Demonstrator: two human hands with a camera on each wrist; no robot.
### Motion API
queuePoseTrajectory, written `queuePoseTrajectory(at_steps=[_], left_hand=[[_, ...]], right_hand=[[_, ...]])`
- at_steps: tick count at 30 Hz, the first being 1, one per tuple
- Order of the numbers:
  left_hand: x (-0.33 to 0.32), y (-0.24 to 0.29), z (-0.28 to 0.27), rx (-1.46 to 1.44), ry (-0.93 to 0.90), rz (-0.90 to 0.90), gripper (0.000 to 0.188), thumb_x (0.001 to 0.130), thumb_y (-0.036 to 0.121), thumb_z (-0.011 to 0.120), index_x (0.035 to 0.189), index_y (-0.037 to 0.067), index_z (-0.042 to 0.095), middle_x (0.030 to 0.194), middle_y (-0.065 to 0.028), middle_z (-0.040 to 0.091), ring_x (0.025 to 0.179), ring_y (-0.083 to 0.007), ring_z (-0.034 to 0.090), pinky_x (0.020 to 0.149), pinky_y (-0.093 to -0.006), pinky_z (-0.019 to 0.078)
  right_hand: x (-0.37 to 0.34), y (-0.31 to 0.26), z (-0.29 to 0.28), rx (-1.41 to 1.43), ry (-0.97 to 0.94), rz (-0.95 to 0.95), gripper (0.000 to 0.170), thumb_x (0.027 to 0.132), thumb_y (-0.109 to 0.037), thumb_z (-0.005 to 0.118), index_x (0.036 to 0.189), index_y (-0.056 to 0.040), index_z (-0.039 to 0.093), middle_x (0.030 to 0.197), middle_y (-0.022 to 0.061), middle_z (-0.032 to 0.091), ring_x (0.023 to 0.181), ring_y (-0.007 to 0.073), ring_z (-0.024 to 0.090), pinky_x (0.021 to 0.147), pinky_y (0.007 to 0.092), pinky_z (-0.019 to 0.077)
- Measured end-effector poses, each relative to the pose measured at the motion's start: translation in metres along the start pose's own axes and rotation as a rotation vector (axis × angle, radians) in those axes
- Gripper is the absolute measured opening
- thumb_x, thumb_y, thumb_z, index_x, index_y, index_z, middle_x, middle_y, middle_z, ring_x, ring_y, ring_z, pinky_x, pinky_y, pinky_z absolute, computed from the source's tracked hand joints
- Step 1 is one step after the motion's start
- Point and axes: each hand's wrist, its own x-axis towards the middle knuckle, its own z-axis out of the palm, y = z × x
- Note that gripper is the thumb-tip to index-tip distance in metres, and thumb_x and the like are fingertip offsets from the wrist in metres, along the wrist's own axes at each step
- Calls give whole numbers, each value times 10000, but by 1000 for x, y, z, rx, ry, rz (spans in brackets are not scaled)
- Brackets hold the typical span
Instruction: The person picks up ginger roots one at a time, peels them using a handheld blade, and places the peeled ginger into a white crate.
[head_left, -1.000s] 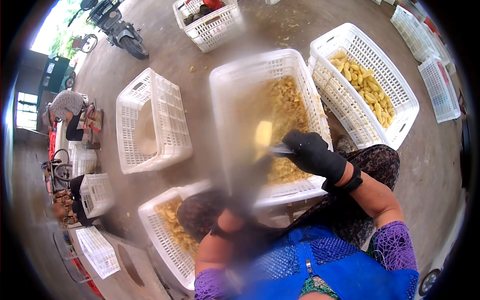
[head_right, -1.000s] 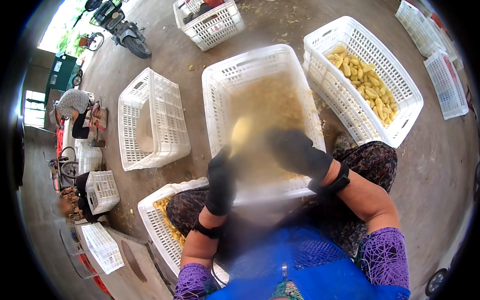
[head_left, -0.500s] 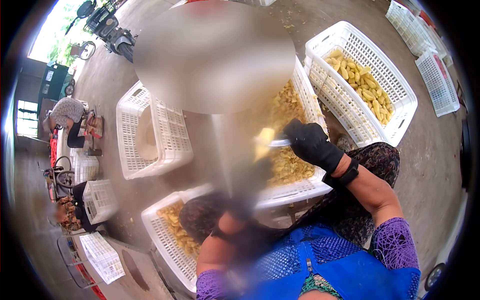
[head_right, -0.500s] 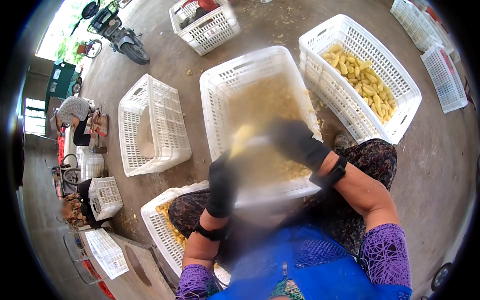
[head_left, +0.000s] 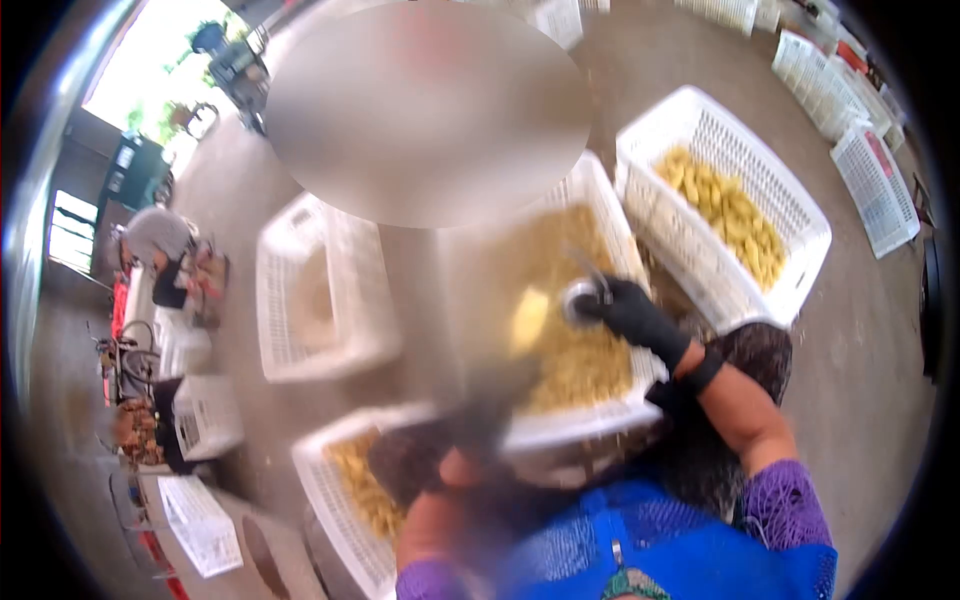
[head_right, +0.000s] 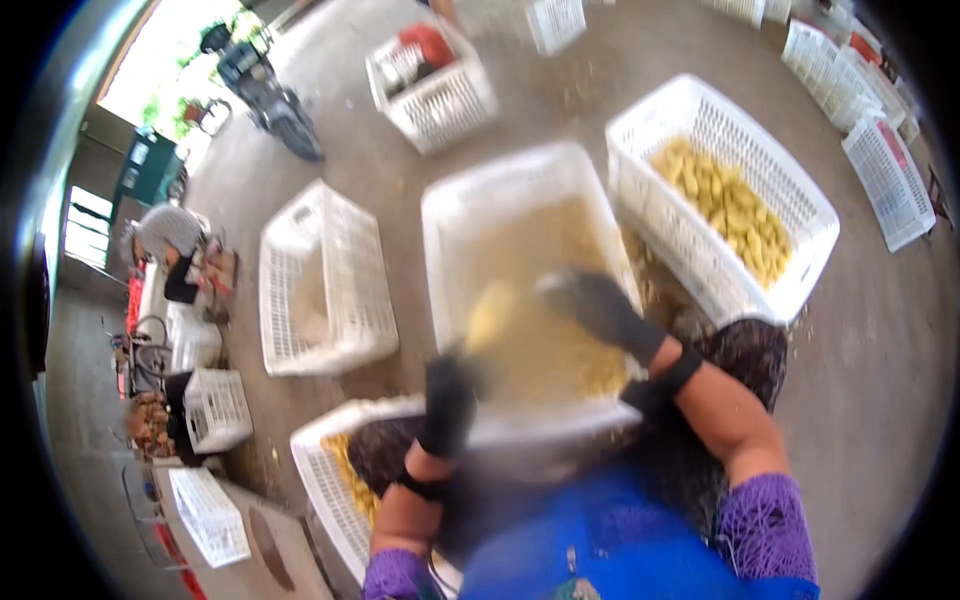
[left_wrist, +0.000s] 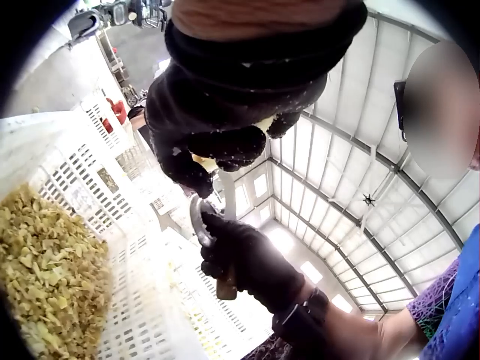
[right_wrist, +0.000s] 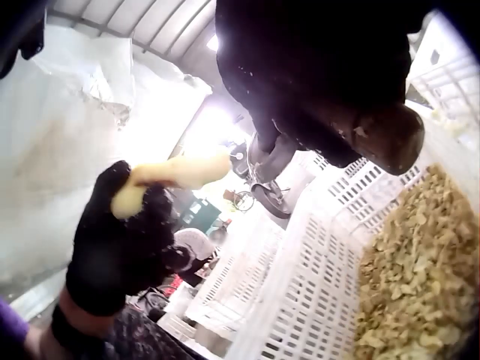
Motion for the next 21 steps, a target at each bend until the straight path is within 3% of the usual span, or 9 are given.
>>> queuePoseTrajectory(at_steps=[1, 2, 3, 5, 9, 11, 13, 18, 21], left_hand=[[-4, -1, 3, -61, 31, -1, 128, 872, 47, 475, 882, -10, 589, 643, 22, 522, 565, -77, 484, 476, -256, 406], [4, 17, 0, -40, -14, -313, 90, 862, 33, 521, 892, -12, 593, 675, -6, 559, 601, -84, 506, 502, -255, 432], [6, -5, 9, 185, 74, -219, 87, 836, 22, 586, 916, -8, 606, 708, -14, 589, 633, -92, 522, 536, -263, 449], [13, -13, 8, 280, -64, -351, 535, 803, 406, 689, 1119, -19, 609, 1082, -205, 637, 1024, -303, 601, 898, -380, 451], [21, -15, 27, 178, -131, -70, 421, 822, 425, 637, 946, 23, 625, 831, -131, 630, 718, -227, 604, 662, -404, 457], [13, -7, 32, 192, -192, -178, 397, 826, 388, 635, 987, 27, 606, 787, -112, 616, 706, -221, 592, 634, -384, 456], [9, -5, 27, 195, -228, -237, 393, 826, 374, 638, 1003, 25, 600, 783, -111, 615, 706, -218, 592, 624, -376, 455], [13, 18, 11, 168, -261, -390, 443, 820, 379, 660, 1044, 1, 605, 829, -125, 642, 726, -199, 611, 664, -346, 480], [13, -17, 17, 378, -210, -56, 470, 802, 389, 694, 1046, -6, 620, 841, -115, 652, 704, -182, 619, 628, -327, 485]], right_hand=[[6, 12, 5, 126, 57, -17, 232, 850, -236, 608, 972, -41, 638, 766, 101, 625, 633, 166, 573, 549, 287, 439], [12, 7, 3, 248, 108, -38, 318, 824, -317, 680, 964, -34, 638, 610, 46, 591, 427, 73, 509, 374, 219, 386], [12, 3, -8, 338, 84, 0, 302, 823, -303, 670, 936, -25, 628, 597, 47, 581, 418, 87, 516, 365, 219, 387], [2, -26, -19, 471, 12, -34, 287, 818, -284, 658, 895, -12, 607, 581, 50, 568, 402, 108, 526, 348, 221, 387], [10, -31, -13, 503, -30, 4, 232, 802, -247, 665, 881, -32, 627, 625, 48, 591, 444, 113, 553, 377, 224, 411], [19, -18, -10, 472, -17, 100, 224, 803, -250, 666, 876, -40, 642, 645, 48, 601, 467, 105, 560, 395, 225, 417], [41, 22, -7, 117, 295, -582, 243, 800, -273, 676, 886, -45, 665, 675, 49, 614, 487, 89, 542, 419, 228, 411], [25, 4, -21, 327, 219, -59, 309, 781, -319, 681, 913, -39, 669, 621, 47, 584, 466, 100, 510, 418, 235, 397], [15, -21, -23, 322, 39, -122, 267, 831, -304, 635, 896, -46, 656, 570, 27, 542, 424, 105, 484, 386, 241, 391]])
